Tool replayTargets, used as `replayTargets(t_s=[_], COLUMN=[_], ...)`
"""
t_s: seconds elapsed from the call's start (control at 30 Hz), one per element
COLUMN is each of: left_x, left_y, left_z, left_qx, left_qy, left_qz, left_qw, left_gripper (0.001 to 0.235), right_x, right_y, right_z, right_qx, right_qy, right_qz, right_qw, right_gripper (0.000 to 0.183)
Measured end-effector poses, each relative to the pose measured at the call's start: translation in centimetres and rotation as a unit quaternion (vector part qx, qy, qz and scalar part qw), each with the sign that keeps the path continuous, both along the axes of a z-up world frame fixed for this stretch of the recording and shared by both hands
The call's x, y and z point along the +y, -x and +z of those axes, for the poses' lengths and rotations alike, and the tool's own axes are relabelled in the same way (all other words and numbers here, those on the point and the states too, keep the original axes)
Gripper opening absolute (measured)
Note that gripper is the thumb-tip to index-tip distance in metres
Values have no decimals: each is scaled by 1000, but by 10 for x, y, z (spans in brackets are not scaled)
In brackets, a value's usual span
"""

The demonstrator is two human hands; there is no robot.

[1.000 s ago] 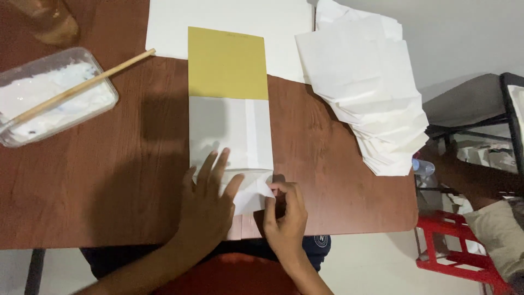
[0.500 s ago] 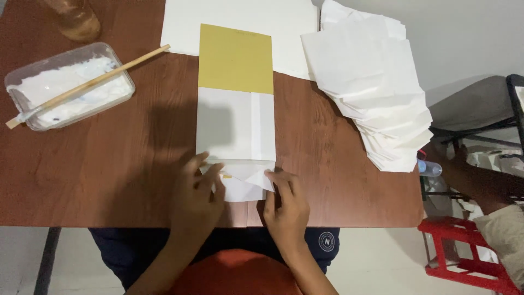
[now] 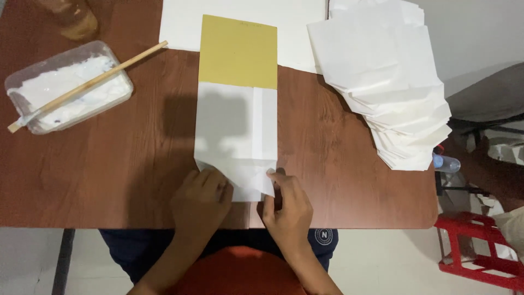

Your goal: The person folds a white sheet of paper into a triangular shape on a wooden table. They then use a brush to apply a white adhesive from a container onto the folded paper and press the edges together to secure the fold.

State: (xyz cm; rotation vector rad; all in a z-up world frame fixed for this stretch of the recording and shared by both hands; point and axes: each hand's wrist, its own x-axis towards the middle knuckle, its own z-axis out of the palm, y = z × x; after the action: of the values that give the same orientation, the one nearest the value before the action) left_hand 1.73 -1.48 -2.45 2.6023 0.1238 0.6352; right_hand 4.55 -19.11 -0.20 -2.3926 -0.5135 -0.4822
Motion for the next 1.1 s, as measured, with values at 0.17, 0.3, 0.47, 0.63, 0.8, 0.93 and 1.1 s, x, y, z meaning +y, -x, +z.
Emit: replayTargets(t_s=[0.17, 0.3, 0.47, 0.63, 0.8, 0.93, 1.1], left_x=[34, 68, 81, 84, 73, 63, 58], left_y=[3, 16, -2, -24, -75, -94, -90], left_z=[19, 9, 36, 64, 55, 31, 15], left_qx=[-3, 198, 253, 136, 131, 157, 217], left_qy=[114, 263, 234, 203, -10, -117, -122], left_qz=[-139, -117, -182, -261, -307, -345, -329], left_qw=[984, 937, 921, 934, 942, 918, 911], left_gripper=[22, 12, 17, 10, 40, 58, 84], right_x=[-11, -17, -20, -26, -21, -28, -53], right_y=[-4, -6, -10, -6, -6, -10, -11], right_z=[-2, -5, -5, -24, -20, -16, -16], right_qx=[43, 74, 67, 46, -39, -58, 11], right_qy=[-21, -17, -5, 17, 34, 17, 55], right_qz=[5, -4, 22, 18, 33, 34, 56], right_qw=[999, 997, 998, 999, 998, 998, 997], right_gripper=[30, 45, 40, 50, 46, 36, 38])
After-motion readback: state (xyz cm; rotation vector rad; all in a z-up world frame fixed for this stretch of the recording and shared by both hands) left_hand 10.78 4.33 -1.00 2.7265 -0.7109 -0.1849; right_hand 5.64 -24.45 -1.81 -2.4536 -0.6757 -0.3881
